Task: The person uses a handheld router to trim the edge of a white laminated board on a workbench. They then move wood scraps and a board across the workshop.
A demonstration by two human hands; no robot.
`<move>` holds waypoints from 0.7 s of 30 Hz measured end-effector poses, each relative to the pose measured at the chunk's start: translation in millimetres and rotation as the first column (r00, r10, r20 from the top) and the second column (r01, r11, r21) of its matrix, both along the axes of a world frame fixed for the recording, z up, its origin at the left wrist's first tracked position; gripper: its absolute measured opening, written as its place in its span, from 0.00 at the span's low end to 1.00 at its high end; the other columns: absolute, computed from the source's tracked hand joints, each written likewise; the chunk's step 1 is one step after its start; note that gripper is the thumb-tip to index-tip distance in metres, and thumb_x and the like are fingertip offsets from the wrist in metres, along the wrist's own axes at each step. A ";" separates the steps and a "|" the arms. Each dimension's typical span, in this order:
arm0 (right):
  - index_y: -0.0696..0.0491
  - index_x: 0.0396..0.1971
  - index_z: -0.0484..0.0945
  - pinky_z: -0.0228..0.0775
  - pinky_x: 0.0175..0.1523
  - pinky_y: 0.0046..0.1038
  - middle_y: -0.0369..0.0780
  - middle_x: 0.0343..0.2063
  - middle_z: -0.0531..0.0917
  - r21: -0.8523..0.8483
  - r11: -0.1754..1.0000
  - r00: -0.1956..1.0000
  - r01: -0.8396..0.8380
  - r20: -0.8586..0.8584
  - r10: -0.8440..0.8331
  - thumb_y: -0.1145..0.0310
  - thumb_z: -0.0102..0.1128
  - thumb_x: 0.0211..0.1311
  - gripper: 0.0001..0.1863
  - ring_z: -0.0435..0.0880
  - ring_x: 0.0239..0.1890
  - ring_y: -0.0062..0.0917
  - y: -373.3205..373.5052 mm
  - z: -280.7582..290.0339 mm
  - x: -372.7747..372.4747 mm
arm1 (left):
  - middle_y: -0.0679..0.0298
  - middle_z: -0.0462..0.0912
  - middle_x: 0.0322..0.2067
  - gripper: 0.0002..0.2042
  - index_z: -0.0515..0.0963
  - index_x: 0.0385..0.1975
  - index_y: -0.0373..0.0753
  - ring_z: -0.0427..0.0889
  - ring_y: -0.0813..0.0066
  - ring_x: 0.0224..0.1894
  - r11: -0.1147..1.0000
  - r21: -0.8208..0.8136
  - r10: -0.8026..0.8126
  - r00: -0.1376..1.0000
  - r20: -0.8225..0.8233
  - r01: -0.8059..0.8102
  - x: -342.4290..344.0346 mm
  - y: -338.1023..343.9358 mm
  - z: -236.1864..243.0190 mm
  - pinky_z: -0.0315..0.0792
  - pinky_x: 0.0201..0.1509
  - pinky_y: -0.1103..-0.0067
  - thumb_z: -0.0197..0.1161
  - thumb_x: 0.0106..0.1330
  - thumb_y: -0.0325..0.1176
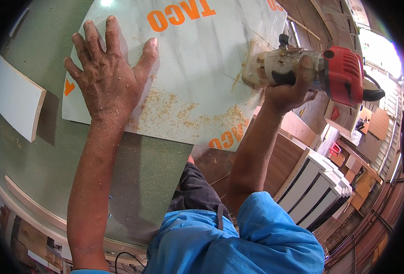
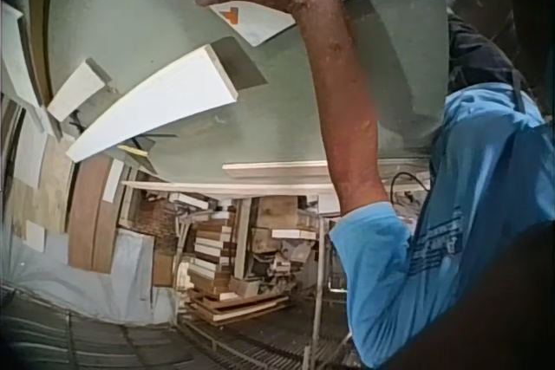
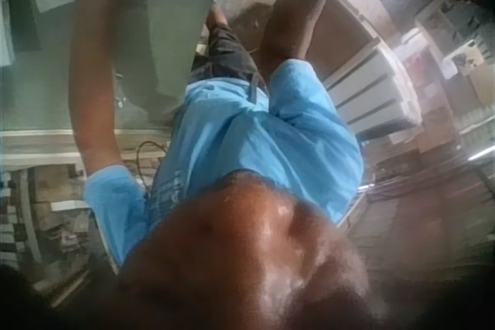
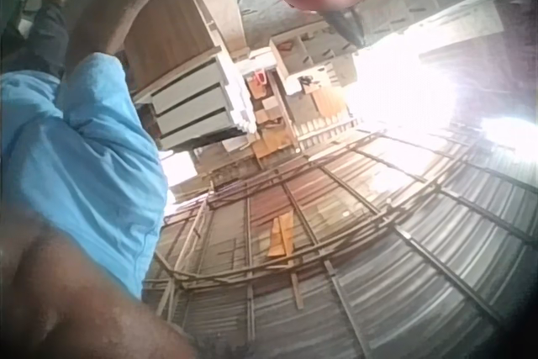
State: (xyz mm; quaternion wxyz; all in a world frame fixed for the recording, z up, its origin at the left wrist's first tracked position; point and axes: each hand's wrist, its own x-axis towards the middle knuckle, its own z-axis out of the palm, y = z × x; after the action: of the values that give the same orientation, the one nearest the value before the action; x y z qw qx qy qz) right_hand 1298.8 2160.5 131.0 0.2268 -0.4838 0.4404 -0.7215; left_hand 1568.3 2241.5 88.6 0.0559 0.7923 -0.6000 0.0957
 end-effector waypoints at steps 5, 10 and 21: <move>0.61 0.40 0.77 0.80 0.39 0.30 0.42 0.32 0.82 0.061 0.998 0.999 -0.019 -0.042 0.021 0.64 0.67 0.53 0.19 0.84 0.31 0.26 26.7 5.7 2.9 | 0.47 0.57 0.67 0.42 0.60 0.70 0.45 0.54 0.46 0.72 1.000 -0.020 -0.011 1.000 -0.005 0.011 1.1 0.1 0.0 0.47 0.70 0.40 0.45 0.65 0.72; 0.60 0.52 0.72 0.82 0.43 0.33 0.45 0.40 0.81 0.093 0.995 0.994 -0.034 -0.096 0.043 0.60 0.67 0.54 0.29 0.84 0.38 0.29 37.4 -0.4 -2.2 | 0.47 0.58 0.67 0.42 0.60 0.70 0.46 0.55 0.45 0.72 0.998 -0.054 -0.028 0.999 -0.023 0.026 2.1 0.0 -1.9 0.48 0.69 0.39 0.46 0.65 0.72; 0.62 0.55 0.68 0.82 0.43 0.36 0.50 0.38 0.80 0.107 0.994 0.998 -0.012 -0.064 0.018 0.57 0.64 0.54 0.33 0.83 0.38 0.35 46.8 -2.4 1.2 | 0.46 0.58 0.67 0.42 0.61 0.69 0.46 0.55 0.45 0.72 0.998 -0.062 -0.024 1.000 -0.017 0.022 2.2 0.6 -2.6 0.48 0.69 0.39 0.47 0.64 0.73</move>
State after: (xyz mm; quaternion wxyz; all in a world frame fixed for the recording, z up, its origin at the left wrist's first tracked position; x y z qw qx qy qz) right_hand 1300.1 2207.3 128.6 0.2432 -0.4973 0.4815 -0.6794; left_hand 1570.6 2242.2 86.0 0.0868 0.7840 -0.6053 0.1064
